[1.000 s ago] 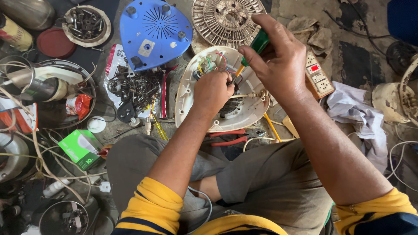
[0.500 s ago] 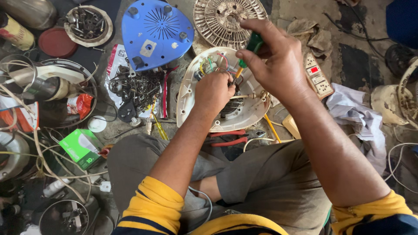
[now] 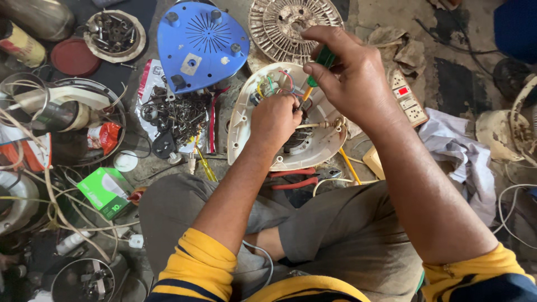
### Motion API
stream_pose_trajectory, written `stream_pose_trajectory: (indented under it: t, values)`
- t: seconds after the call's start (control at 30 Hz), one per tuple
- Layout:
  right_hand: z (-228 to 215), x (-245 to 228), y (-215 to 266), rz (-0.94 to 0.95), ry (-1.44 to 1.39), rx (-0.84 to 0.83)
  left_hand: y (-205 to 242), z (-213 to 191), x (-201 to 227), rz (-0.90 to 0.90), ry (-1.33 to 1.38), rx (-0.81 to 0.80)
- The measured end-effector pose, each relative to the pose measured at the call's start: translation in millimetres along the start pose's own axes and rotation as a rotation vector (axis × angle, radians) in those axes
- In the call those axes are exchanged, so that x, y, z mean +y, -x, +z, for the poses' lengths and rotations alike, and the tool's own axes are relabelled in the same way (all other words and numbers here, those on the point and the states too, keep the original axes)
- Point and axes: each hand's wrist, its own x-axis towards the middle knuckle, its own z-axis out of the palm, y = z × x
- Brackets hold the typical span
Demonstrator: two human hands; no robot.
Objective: The person disassembles the base of a small appliance, removes the blue plastic cover using a screwdriver and pliers, and then works on the internal wiring and motor components with various tools.
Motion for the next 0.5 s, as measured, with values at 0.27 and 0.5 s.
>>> stream_pose_trajectory:
  t: [0.27,0.5]
  values:
    - [-8.6,9.4,0.3,-0.039,-0.077,-0.063,0.5,-0.1,-1.2,0.008,0.033,-0.008]
    - [-9.7,13.2,21.1,-0.089,-0.159,-0.034,1.6,0.0,-3.1,0.002,0.037,0.040]
